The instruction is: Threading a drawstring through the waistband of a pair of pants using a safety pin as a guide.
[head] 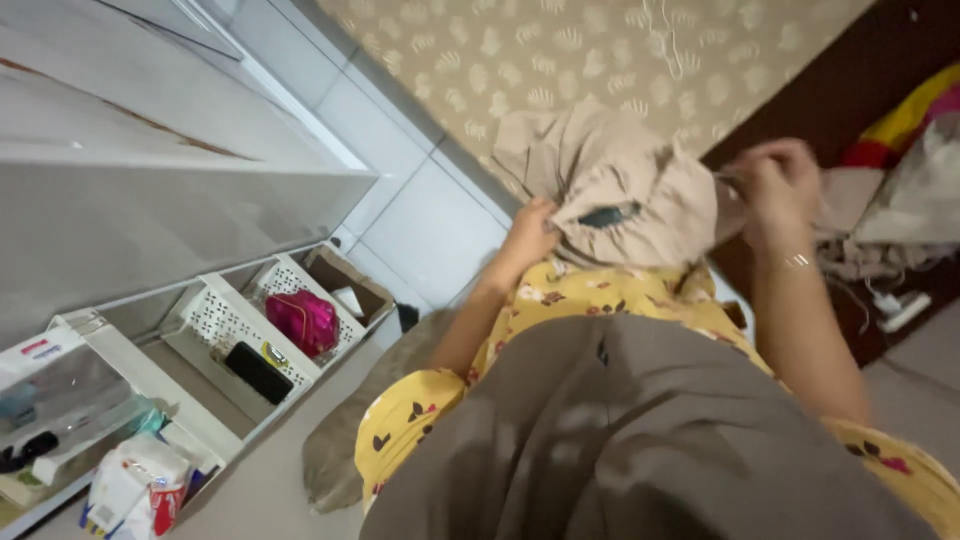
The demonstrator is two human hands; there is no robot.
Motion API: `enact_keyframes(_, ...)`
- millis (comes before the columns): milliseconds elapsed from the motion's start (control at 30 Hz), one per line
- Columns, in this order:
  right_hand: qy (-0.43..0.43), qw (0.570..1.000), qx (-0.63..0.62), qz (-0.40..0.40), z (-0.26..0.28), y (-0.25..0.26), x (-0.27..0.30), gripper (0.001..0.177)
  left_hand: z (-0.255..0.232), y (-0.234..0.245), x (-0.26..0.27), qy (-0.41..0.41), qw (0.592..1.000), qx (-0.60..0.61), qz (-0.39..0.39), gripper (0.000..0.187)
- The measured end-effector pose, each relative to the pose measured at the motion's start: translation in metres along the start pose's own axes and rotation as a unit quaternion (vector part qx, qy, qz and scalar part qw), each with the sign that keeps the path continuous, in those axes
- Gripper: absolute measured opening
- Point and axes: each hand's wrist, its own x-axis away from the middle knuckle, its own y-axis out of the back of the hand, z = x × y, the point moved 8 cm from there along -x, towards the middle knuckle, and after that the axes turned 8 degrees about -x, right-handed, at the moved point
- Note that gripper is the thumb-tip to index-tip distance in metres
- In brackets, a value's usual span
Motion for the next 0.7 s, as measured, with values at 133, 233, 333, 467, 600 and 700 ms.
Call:
enact_keyframes(133, -0.01, 0.995, 0.081, 0.057, -0.049, -0.026, 0.023, 0.01, 0.027, 0.009, -0.02, -0.013, 0.999, 0.018, -0.03, 0.038)
enact_keyframes(233, -0.053, 0.99, 0.104, 0.076, -0.07, -0.036, 0.048, 0.005, 0.059, 0.006, -0.018, 0.142, 0.93, 0.34, 0.01, 0.067)
enact_keyframes(333, -0.092, 0.986, 0.099, 0.096, -0.093, -0.036, 0.055, 0.003, 0.016, 0.044, -0.03, 0.122, 0.82, 0.559, 0.034, 0.039)
enact_keyframes(467, -0.055, 0.99, 0.081, 0.106, -0.084, -0.037, 0.068, 0.003, -0.017, 0.064, -0.026, 0.134, 0.799, 0.582, 0.066, 0.037)
enact_keyframes(600, 0.036, 0.987, 0.118, 0.099, -0.036, -0.046, 0.082, 0.005, -0.017, 0.051, -0.021, 0.127, 0.778, 0.608, 0.096, 0.036)
enact_keyframes(700, 0.102, 0.97, 0.128, 0.181, 0.018, -0.086, 0.097, 0.007, -0.028, 0.042, -0.018, 0.092, 0.697, 0.697, 0.145, 0.035)
